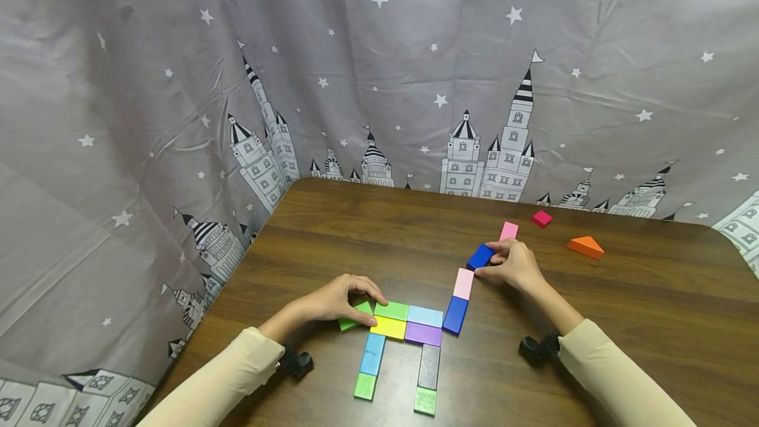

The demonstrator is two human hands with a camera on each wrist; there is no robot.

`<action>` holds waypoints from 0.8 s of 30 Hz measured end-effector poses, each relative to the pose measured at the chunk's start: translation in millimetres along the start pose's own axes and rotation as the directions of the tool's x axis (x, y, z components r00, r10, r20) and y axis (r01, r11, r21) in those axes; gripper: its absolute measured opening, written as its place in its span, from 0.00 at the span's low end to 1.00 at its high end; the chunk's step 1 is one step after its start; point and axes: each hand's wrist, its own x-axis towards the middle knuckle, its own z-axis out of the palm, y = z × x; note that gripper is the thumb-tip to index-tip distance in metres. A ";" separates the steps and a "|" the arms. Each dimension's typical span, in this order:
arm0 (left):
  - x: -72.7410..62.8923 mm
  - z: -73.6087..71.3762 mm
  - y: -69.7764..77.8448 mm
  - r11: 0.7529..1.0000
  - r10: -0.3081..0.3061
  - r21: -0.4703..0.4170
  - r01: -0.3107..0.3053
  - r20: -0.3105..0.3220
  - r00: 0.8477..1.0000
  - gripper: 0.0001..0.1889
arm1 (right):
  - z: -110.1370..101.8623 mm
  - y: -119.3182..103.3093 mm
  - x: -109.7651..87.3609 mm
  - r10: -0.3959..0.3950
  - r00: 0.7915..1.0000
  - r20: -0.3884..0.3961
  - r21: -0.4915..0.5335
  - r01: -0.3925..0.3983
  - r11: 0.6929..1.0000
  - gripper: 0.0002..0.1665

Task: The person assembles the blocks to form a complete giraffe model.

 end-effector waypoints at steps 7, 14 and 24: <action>0.3 -0.4 0.3 1.000 0.006 -0.006 -0.006 0.000 1.000 0.17 | -3.3 -0.8 5.9 -0.023 0.999 0.043 0.009 0.023 1.000 0.37; 1.1 0.1 -0.5 1.000 0.014 -0.021 -0.014 -0.001 1.000 0.16 | -4.6 -2.9 11.3 -0.030 0.994 0.104 0.030 0.027 0.999 0.36; 0.3 1.1 0.7 1.000 -0.017 -0.023 0.017 0.000 1.000 0.17 | -1.0 -4.7 12.8 -0.044 0.993 0.112 0.098 0.033 0.995 0.31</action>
